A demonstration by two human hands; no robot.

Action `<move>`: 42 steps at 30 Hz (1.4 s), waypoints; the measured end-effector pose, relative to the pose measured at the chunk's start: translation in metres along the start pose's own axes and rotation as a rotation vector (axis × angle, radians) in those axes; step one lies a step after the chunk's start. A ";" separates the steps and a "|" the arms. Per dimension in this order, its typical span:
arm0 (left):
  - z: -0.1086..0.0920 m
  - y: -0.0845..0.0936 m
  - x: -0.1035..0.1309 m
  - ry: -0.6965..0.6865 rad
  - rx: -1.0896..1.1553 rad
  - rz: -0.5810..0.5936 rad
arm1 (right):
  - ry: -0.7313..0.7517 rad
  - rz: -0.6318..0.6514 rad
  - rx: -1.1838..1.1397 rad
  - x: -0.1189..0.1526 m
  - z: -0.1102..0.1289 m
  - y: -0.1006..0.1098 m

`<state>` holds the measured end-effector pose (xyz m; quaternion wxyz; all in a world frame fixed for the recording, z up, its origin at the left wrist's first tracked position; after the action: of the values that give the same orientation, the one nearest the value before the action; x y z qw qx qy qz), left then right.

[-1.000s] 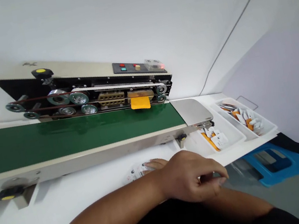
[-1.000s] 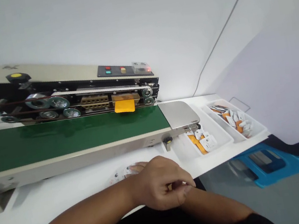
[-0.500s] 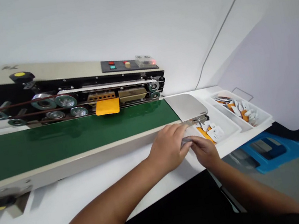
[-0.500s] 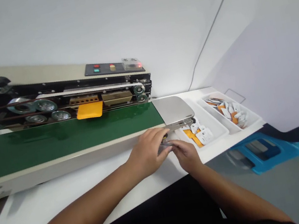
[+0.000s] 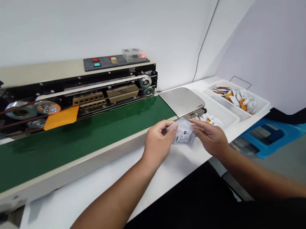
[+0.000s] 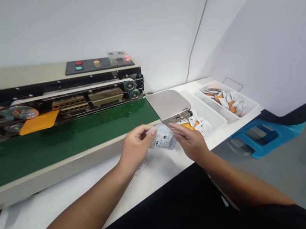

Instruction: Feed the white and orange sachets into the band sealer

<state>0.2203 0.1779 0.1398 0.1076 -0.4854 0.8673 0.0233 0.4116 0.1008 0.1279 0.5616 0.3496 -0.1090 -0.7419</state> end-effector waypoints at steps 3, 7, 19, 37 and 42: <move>-0.001 0.012 0.002 0.000 0.049 -0.112 | -0.024 -0.003 -0.021 -0.007 0.002 0.006; -0.017 0.031 0.009 -0.102 0.045 -0.292 | -0.150 -0.051 -0.188 -0.021 -0.010 0.020; -0.027 0.014 0.022 -0.232 -0.154 -0.231 | -0.387 0.020 -0.732 -0.125 -0.011 0.000; -0.031 0.009 0.023 -0.232 -0.142 -0.178 | -0.423 0.148 -0.650 -0.175 0.009 -0.067; -0.023 0.017 0.020 -0.153 0.015 -0.215 | -0.112 0.069 -0.496 -0.128 0.039 -0.020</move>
<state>0.1923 0.1667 0.1566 0.1793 -0.5715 0.7997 0.0421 0.3875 0.2152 0.1958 0.6483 0.1556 0.0338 -0.7446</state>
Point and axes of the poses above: each hand's wrist, its own x-axis away from the middle knuckle, its own y-axis out of the back of the hand, z = x × y, the point moved 9 cm from there along -x, towards the middle knuckle, and after that the axes turned 5 degrees about z, right-handed, at the moved point
